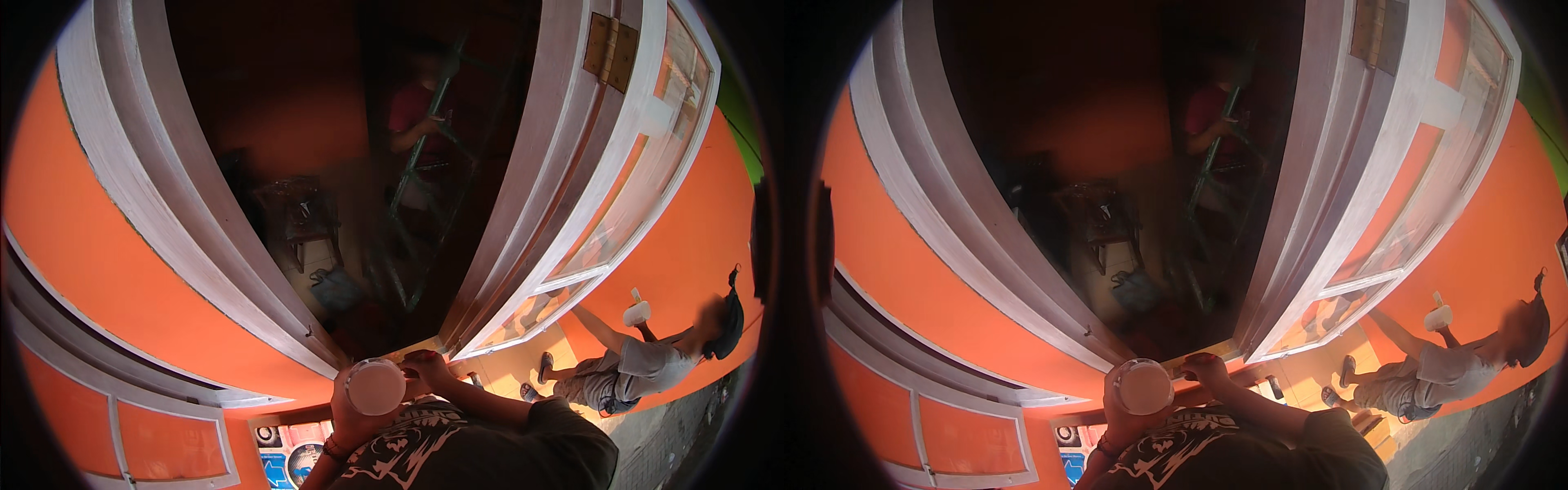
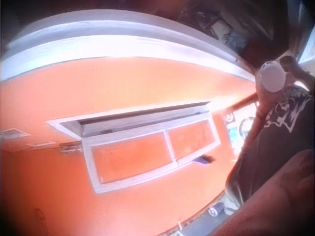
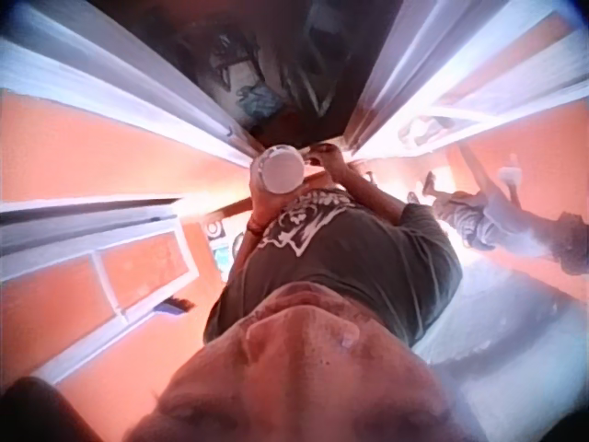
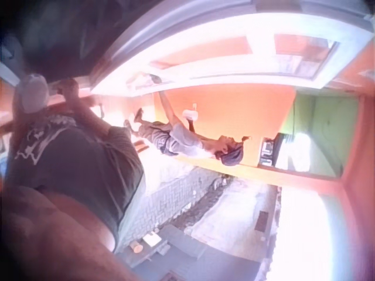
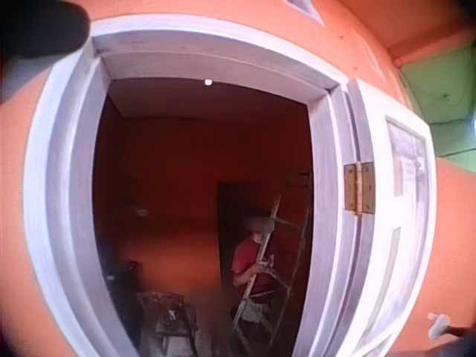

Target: The person paints the white door frame with a brush, repeatedly dipping the brush into a small container of paint. They work on the vertical and horizontal sections of the frame while standing on a ladder.

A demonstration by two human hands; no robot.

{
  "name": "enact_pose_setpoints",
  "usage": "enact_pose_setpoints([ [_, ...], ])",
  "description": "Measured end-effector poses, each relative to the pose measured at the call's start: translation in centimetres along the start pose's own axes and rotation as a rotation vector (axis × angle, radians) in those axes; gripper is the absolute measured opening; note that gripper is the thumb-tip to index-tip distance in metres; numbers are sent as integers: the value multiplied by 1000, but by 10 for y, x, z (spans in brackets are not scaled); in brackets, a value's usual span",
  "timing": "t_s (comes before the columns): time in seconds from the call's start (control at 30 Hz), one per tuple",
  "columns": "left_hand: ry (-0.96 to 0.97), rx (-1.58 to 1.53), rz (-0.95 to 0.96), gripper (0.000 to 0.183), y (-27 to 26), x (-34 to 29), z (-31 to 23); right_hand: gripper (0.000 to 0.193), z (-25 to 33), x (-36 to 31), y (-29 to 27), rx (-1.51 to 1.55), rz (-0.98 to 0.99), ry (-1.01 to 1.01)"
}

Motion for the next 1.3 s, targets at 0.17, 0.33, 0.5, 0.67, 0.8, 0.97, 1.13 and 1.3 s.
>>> enact_pose_setpoints([
  [0.17,-9,168,-148,93,10,-20,-1,23,17,12,18,-114,91,-72],
  [0.33,-62,119,-318,101,16,-47,-5,17,-8,15,18,-113,283,97],
  [0.5,-129,81,-487,103,34,-71,-11,10,-20,18,6,-65,352,170],
  [0.67,-67,-4,-514,98,43,-88,-11,9,-19,12,4,-67,461,178],
  [0.8,-118,111,-496,97,41,-90,-28,10,-4,3,3,-115,559,162],
  [0.97,-158,-17,-494,101,55,-74,-19,8,14,-1,-22,-12,434,166],
  [1.13,-117,-36,-425,100,64,-71,-23,10,8,17,-50,-155,451,-13],
  [1.3,-203,-20,-386,99,66,-70,-25,10,1,57,-65,93,459,177],
])
Point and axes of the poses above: each hand's wrist, its own x-axis towards the middle knuckle, its own y-axis out of the palm, z = x × y, the point moved 3 cm from there along x, towards the middle knuckle, and after that the axes turned 6 degrees about z, right-handed, at the moved point
